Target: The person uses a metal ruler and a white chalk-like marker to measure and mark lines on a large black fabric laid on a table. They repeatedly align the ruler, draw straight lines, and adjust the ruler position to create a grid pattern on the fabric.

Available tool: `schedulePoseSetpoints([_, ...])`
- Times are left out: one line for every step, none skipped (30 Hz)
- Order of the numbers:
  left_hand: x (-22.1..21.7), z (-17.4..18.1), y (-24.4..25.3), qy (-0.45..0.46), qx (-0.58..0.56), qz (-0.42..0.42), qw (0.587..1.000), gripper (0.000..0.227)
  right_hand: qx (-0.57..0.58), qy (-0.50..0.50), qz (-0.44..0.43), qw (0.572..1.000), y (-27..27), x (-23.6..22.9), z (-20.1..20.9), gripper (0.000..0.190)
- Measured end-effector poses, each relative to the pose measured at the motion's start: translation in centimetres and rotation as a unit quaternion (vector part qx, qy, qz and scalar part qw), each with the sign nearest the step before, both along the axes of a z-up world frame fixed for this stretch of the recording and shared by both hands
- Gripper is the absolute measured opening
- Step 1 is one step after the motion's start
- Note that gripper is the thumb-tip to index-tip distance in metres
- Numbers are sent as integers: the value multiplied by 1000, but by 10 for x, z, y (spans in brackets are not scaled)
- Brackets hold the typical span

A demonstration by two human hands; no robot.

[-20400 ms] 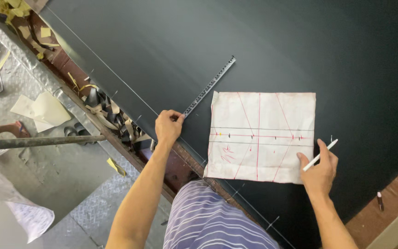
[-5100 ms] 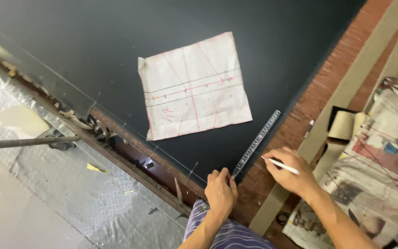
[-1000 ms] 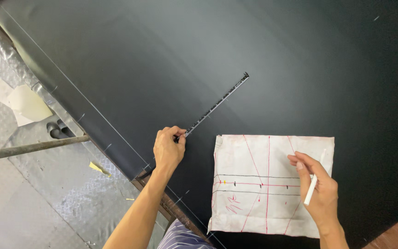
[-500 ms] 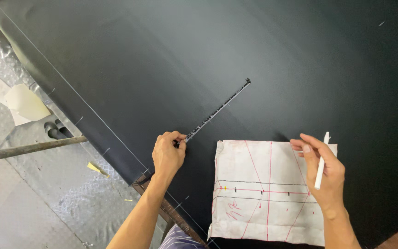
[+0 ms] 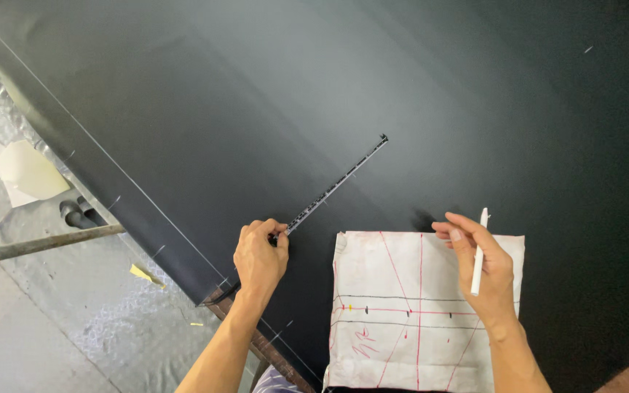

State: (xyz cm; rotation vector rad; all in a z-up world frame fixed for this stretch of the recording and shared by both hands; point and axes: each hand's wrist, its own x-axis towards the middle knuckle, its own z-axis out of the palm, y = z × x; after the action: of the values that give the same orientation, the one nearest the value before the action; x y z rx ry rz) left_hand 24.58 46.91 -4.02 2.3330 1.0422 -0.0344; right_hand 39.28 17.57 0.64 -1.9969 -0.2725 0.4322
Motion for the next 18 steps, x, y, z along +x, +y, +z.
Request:
schedulePoseSetpoints([0, -1, 0, -6, 5, 2, 1000, 6, -6, 0, 0, 1000, -2, 0, -1, 29])
schedulePoseSetpoints([-1, -2, -1, -11, 10, 5, 1000, 6, -13, -2, 1, 1000, -3, 0, -2, 29])
schedulePoseSetpoints([0, -3, -2, -18, 16, 7, 1000, 6, -19, -6, 3, 1000, -4, 1, -2, 29])
schedulePoseSetpoints([-1, -3, -4, -21, 19, 6, 1000, 6, -26, -10, 4, 1000, -5, 1, -2, 29])
schedulePoseSetpoints([0, -4, -4, -26, 24, 6, 999, 6, -26, -10, 4, 1000, -5, 2, -3, 29])
schedulePoseSetpoints([0, -4, -3, -30, 28, 5, 999, 6, -27, -10, 3, 1000, -4, 3, -4, 29])
schedulePoseSetpoints([0, -4, -4, -33, 29, 3, 999, 6, -28, -10, 1, 1000, -5, 3, -3, 29])
schedulePoseSetpoints([0, -4, -4, -36, 31, 0, 999, 6, -27, -10, 2, 1000, -4, 3, -2, 29])
schedulePoseSetpoints([-1, -3, -4, -38, 32, -3, 999, 6, -26, -8, 2, 1000, -3, 2, -1, 29])
schedulePoseSetpoints([-1, -3, -4, -33, 24, -6, 999, 6, -25, -7, 2, 1000, -1, 2, 0, 29])
schedulePoseSetpoints([-1, -2, -3, -28, 17, -8, 999, 5, -20, -4, 0, 1000, 4, 3, 0, 29])
schedulePoseSetpoints([-1, -2, -2, -24, 10, -10, 1000, 5, -14, -1, -2, 1000, 10, 4, 0, 28])
schedulePoseSetpoints([-1, -1, -2, -34, 17, -6, 999, 5, -9, 3, -4, 1000, 17, 4, -1, 28])
schedulePoseSetpoints([-2, -1, -2, -45, 24, -2, 999, 6, 8, -16, 19, 1000, 27, 5, -4, 28])
schedulePoseSetpoints([-2, 0, -4, -55, 27, -3, 998, 6, 22, -35, 37, 998, 38, 6, -9, 28])
schedulePoseSetpoints([-3, 2, -5, -52, 24, 0, 998, 5, 37, -53, 56, 996, 49, 7, -13, 28])
schedulePoseSetpoints([-3, 3, -6, -52, 23, 2, 998, 5, 16, -74, 78, 994, 60, 9, -18, 32])
schedulePoseSetpoints([-2, 4, -6, -51, 21, 5, 998, 4, -4, -94, 100, 991, 70, 11, -22, 38])
